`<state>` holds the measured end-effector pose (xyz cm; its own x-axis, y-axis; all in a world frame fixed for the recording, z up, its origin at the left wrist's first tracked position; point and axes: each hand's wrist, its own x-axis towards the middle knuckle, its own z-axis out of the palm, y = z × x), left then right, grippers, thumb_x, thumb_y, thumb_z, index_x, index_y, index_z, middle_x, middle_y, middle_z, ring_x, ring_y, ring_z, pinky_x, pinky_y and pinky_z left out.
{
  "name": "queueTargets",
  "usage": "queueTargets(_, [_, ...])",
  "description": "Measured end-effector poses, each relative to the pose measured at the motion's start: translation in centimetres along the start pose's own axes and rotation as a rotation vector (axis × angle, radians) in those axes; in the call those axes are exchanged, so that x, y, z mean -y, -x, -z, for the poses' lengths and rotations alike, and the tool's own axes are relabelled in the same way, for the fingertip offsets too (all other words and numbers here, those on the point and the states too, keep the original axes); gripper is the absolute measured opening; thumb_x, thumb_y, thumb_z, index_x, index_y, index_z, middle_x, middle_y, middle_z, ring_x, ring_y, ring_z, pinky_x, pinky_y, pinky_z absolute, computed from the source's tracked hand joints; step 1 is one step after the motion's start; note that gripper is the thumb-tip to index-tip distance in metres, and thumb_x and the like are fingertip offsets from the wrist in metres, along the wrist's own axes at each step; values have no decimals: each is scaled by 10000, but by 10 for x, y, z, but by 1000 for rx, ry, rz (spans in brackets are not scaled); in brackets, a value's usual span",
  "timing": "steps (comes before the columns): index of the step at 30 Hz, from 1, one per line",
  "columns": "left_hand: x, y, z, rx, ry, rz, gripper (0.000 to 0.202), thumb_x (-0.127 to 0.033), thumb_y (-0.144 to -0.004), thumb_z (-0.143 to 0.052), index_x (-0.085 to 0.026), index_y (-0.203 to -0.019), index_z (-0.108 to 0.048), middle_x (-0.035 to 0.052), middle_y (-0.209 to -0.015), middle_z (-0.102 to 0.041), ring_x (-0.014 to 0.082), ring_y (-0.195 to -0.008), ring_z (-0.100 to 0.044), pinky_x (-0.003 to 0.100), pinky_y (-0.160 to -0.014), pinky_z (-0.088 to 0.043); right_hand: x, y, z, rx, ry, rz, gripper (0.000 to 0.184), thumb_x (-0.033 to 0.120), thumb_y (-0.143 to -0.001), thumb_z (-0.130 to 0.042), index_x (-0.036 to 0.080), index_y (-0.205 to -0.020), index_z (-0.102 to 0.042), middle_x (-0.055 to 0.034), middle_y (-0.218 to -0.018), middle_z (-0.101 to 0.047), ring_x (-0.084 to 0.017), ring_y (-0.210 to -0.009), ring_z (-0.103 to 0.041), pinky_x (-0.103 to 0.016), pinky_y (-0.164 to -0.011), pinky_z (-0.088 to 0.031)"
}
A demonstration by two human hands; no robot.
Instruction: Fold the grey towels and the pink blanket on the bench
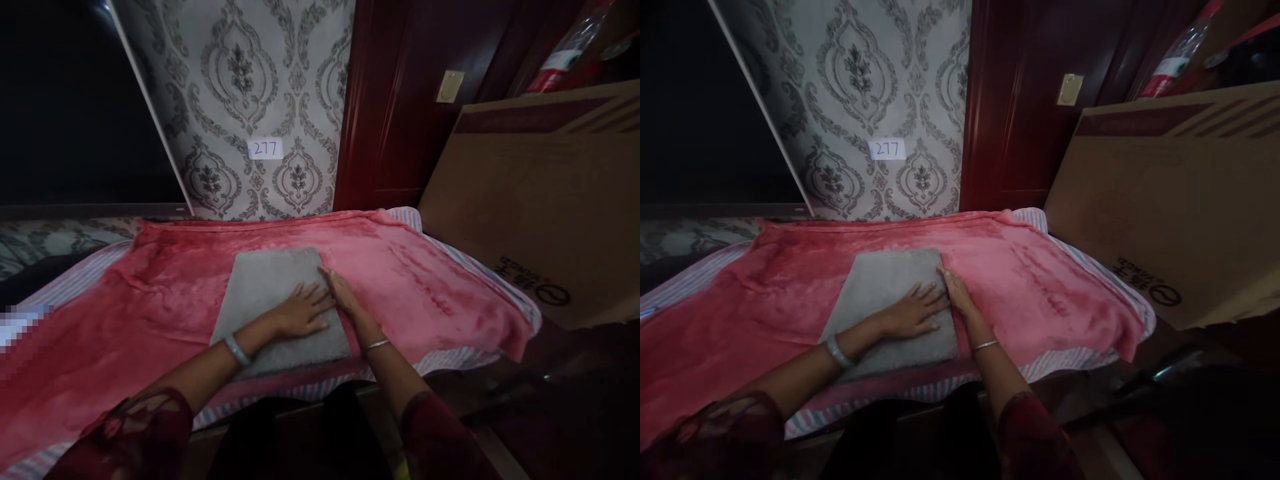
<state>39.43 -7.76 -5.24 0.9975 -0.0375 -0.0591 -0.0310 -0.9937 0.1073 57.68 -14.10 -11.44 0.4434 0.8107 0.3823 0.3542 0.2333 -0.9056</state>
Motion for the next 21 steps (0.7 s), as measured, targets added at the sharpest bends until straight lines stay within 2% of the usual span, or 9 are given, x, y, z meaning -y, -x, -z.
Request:
queueTargets(5, [-60,51,-12,-20,130,-297,651,-534,-972,-434,-279,-1558,-316,114,-1633,-304,305,-1541,-170,605,-1236,-104,-2,3,3,-20,105,14,860,880,-851,-261,264,-1265,-697,-64,-1371,-631,-258,-1353,-497,-493,-1219,-268])
queueTargets(7, [-73,64,-9,12,235,-366,584,-509,-993,-398,-296,-1536,-368,77,-1625,-334,269,-1537,-196,561,-1253,-93,-3,3,3,-11,137,16,856,879,-852,-254,274,-1266,-696,-52,-1376,-629,-248,-1362,-489,-485,-1219,-268])
queueTargets(9, [-75,69,1,36,376,-398,514,-472,-1019,-342,-309,-1496,-440,42,-1601,-388,216,-1505,-295,474,-1259,-171,-3,4,4,4,166,13,866,877,-854,-244,266,-1277,-689,-55,-1384,-623,-243,-1368,-486,-481,-1217,-274])
queueTargets(12, [-55,65,21,-86,460,-298,502,-440,-1036,-279,-285,-1463,-494,44,-1565,-447,176,-1462,-380,387,-1224,-283,1,-1,4,6,173,4,874,865,-858,-266,231,-1301,-675,-84,-1387,-618,-251,-1343,-516,-487,-1197,-315])
queueTargets(14, [-30,60,29,-189,372,-149,532,-482,-1025,-301,-263,-1475,-479,72,-1581,-417,210,-1482,-346,431,-1234,-258,8,-10,2,-6,160,25,865,847,-868,-290,210,-1322,-660,-104,-1389,-614,-256,-1322,-537,-486,-1173,-353])
queueTargets(15, [-16,58,30,-205,311,-76,557,-511,-1013,-325,-252,-1488,-461,90,-1593,-391,234,-1494,-324,466,-1241,-233,12,-17,-1,-2,159,53,849,831,-878,-299,207,-1335,-650,-105,-1393,-611,-255,-1320,-539,-481,-1165,-364])
queueTargets(18, [14,54,19,-144,169,62,662,-592,-970,-392,-225,-1521,-406,140,-1623,-311,298,-1512,-271,550,-1238,-189,23,-42,-14,84,212,178,773,768,-926,-302,222,-1363,-630,-85,-1415,-596,-244,-1343,-516,-461,-1179,-343])
queueTargets(21, [26,55,0,-113,109,84,690,-617,-969,-360,-237,-1545,-355,142,-1643,-257,304,-1532,-202,577,-1237,-146,20,-60,-31,232,341,199,723,720,-962,-277,236,-1367,-630,-70,-1439,-578,-245,-1385,-467,-463,-1204,-295])
